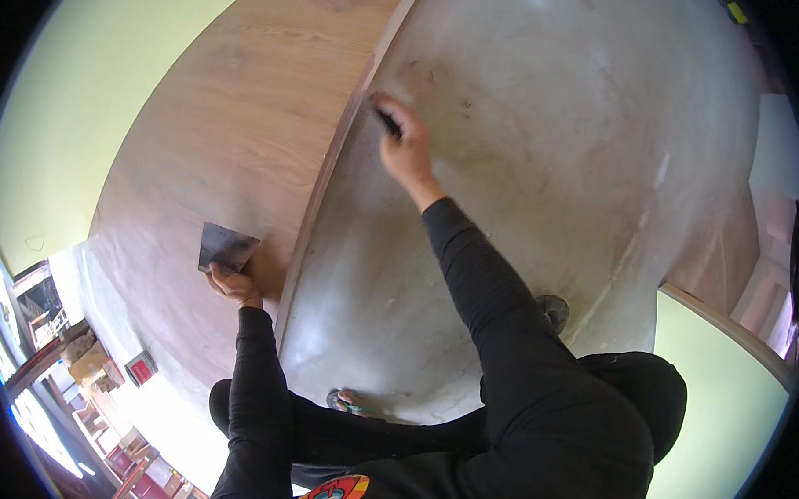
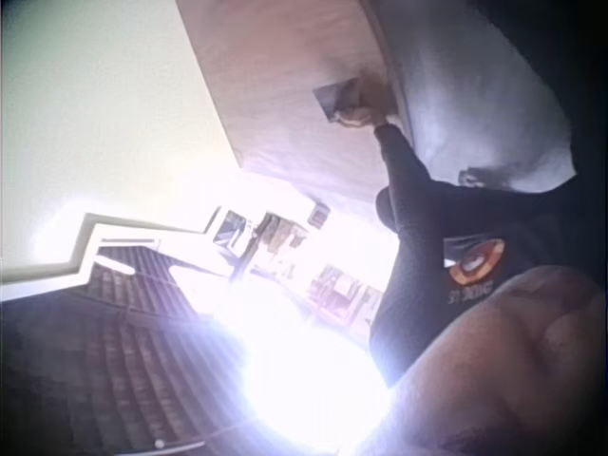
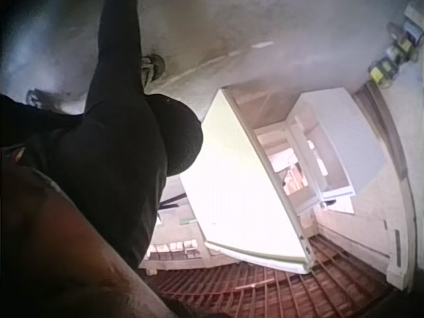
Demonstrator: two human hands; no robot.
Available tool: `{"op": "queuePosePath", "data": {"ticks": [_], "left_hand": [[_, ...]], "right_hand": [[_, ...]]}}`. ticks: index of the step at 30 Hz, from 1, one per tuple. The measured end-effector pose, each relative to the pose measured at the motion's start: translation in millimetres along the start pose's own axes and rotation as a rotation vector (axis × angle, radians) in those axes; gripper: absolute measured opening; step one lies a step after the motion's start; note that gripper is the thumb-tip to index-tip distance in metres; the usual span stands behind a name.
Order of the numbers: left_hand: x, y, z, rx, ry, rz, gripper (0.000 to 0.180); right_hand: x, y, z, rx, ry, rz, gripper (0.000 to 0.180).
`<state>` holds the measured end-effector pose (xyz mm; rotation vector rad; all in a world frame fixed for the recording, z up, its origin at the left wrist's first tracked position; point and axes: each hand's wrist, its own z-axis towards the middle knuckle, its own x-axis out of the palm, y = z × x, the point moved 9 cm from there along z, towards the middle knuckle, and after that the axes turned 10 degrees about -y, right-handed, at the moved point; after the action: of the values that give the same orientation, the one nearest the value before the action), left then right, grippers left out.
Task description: The person applies and smooths putty from a container onto the edges of a wooden panel using spatulas.
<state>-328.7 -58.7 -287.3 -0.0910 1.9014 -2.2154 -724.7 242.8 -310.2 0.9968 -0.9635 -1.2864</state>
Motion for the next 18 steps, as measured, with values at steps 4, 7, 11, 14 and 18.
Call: {"op": "queuePosePath", "data": {"ticks": [4, 7, 11, 14, 18], "left_hand": [[1.1, -6.7, -8.7, 0.154, -0.051, 0.218, 0.045], [1.0, 3.6, -2.1, 0.055, 0.012, 0.113, 0.045], [9.2, 8.8, -14.1, -0.050, 0.002, -0.003, 0.045], [7.8, 8.1, -8.8, -0.088, 0.015, -0.059, 0.046], [-5.8, 2.9, 2.6, 0.015, -0.038, 0.056, 0.048]], "right_hand": [[-24.7, -16.3, 69.3, -0.105, -0.140, -0.084, 0.049], [-2.6, -32.2, 76.6, 0.073, 0.019, -0.117, 0.045], [3.7, -18.1, 41.0, -0.011, -0.040, -0.068, 0.047], [12.7, -9.4, 3.6, 0.034, 0.112, -0.016, 0.049], [19.0, -3.7, -2.1, 0.084, 0.323, -0.003, 0.049]]}}
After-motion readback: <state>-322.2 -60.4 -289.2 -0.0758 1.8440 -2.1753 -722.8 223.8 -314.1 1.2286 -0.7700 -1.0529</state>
